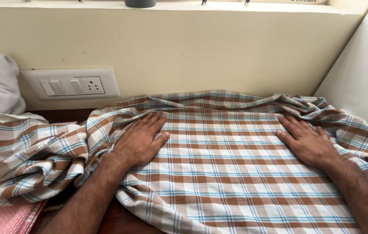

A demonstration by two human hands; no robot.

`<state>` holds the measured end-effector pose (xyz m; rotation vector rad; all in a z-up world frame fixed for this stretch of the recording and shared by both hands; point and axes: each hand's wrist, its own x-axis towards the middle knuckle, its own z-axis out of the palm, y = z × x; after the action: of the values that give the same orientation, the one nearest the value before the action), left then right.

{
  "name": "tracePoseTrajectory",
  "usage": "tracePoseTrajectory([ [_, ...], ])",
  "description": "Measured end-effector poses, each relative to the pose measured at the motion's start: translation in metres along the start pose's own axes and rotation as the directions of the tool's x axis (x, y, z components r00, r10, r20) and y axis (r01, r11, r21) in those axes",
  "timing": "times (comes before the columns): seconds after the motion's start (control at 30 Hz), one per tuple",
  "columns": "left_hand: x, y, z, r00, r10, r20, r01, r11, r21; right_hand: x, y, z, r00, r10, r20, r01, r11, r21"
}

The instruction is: The person smooths a plaid bed sheet with both hands, repeatedly pressing and sliding across the fabric to flatten wrinkles. The hands move back and forth over the sheet, occasionally lifting and adjusting the material to ensure it lies flat against the bed surface.

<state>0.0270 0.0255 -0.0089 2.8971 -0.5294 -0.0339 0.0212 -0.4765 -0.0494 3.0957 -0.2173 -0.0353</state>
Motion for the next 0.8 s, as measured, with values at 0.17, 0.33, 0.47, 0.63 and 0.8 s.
tracePoseTrajectory([
  [0.17, -0.003, 0.007, -0.002, 0.997, 0.01, -0.077, -0.015, 0.998, -0.057, -0.009, -0.006, -0.01, 0.998, -0.016, -0.053, 0.025, 0.985, 0.168],
  [0.33, -0.01, 0.015, -0.007, 0.989, 0.044, -0.142, -0.057, 0.995, -0.086, -0.035, -0.033, -0.032, 0.914, -0.12, -0.388, 0.168, 0.982, 0.091],
  [0.47, -0.015, 0.037, -0.024, 0.995, 0.062, -0.074, -0.074, 0.983, -0.169, -0.094, -0.124, -0.071, 0.666, -0.423, -0.615, 0.626, 0.765, 0.152],
  [0.63, -0.016, 0.059, -0.018, 0.982, 0.144, 0.121, -0.109, 0.96, -0.257, -0.149, -0.182, 0.068, 0.443, -0.82, -0.363, 0.873, 0.486, -0.034],
  [0.8, -0.012, 0.049, 0.0, 0.965, 0.226, 0.132, -0.209, 0.969, -0.134, -0.186, -0.24, 0.039, 0.258, -0.879, -0.4, 0.933, 0.334, -0.132],
])
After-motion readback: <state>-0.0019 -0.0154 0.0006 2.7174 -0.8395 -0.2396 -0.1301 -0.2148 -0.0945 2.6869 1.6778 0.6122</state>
